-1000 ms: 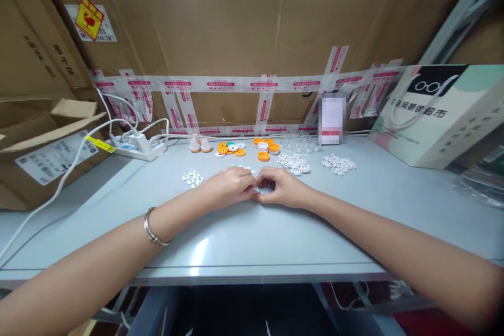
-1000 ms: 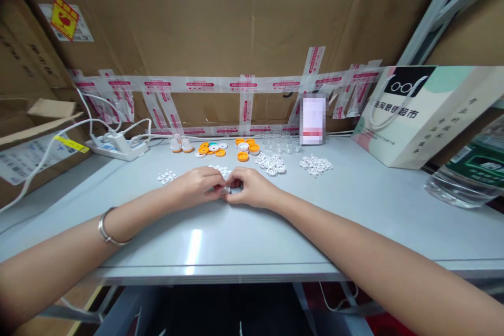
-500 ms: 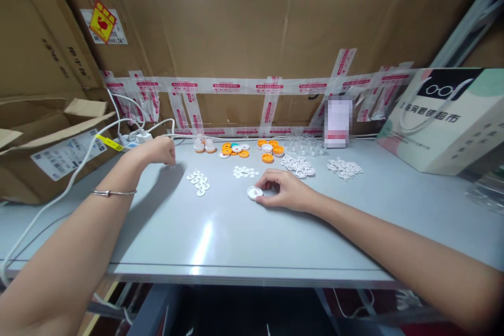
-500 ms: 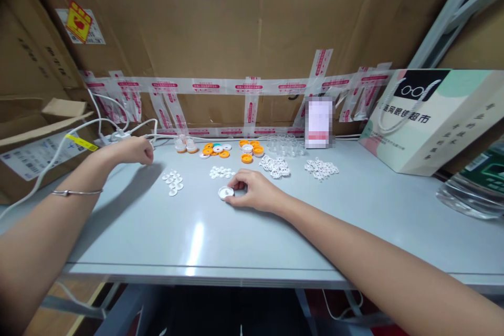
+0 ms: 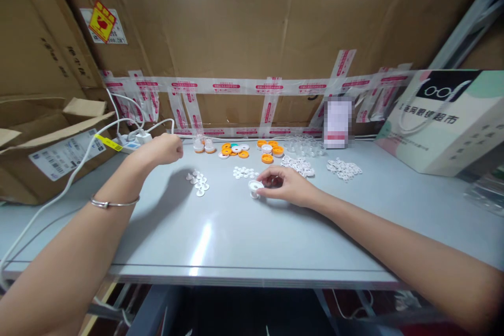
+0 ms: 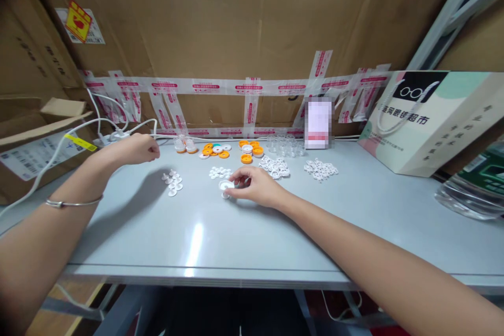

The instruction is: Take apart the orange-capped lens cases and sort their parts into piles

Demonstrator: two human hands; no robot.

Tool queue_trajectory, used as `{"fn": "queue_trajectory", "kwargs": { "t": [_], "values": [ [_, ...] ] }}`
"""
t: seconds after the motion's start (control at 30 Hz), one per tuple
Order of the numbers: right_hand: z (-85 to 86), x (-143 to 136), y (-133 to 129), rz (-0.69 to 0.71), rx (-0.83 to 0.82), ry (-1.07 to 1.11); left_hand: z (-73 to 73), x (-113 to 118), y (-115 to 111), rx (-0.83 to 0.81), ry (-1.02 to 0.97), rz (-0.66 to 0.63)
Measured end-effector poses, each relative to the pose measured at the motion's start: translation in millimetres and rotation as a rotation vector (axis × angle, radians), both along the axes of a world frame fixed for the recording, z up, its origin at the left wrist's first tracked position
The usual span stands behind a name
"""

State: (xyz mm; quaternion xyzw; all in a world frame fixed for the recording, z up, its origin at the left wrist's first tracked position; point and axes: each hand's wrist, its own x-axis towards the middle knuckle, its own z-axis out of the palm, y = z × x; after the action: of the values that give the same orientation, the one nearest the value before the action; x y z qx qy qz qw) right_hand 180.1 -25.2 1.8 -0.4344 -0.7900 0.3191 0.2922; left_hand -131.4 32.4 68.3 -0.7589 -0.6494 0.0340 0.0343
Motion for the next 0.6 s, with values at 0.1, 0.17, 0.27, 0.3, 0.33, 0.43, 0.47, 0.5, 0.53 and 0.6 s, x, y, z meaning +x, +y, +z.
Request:
{"fn": "queue_trajectory", "kwargs": {
  "t": [0.1, 0.17, 0.27, 0.3, 0.33, 0.43, 0.47, 0.5, 0.53, 0.6],
  "values": [
    [3.4, 1, 4, -0.061, -0.09, 0.085, 0.7, 22, -12, 0.127, -0.034, -0.088],
    [7.6, 3, 6, -0.121, -0.103, 0.175, -2.4, 40, -21, 0.181, -0.079, -0.197],
    [15.4, 13, 14, -0.239, -0.082, 0.356, -13.8, 70, -35, 0.155, -0.155, -0.402],
    [17.7, 17, 19, -0.28, -0.066, 0.411, -19.4, 79, -40, 0.141, -0.186, -0.464],
    [19.6, 23, 23, -0.32, -0.048, 0.452, -25.7, 87, -45, 0.134, -0.234, -0.539],
    [22.1, 39, 37, -0.441, 0.023, 0.507, -44.4, 106, -57, 0.134, -0.468, -0.8],
    [21.6, 43, 40, -0.468, 0.049, 0.506, -49.3, 110, -60, 0.114, -0.497, -0.842],
    [20.7, 46, 43, -0.483, 0.071, 0.493, -53.0, 113, -62, 0.09, -0.499, -0.87],
    [19.5, 48, 44, -0.49, 0.091, 0.474, -55.6, 115, -64, 0.065, -0.489, -0.889],
    [16.7, 49, 45, -0.485, 0.128, 0.41, -57.4, 117, -65, 0.032, -0.461, -0.919]
  ]
}}
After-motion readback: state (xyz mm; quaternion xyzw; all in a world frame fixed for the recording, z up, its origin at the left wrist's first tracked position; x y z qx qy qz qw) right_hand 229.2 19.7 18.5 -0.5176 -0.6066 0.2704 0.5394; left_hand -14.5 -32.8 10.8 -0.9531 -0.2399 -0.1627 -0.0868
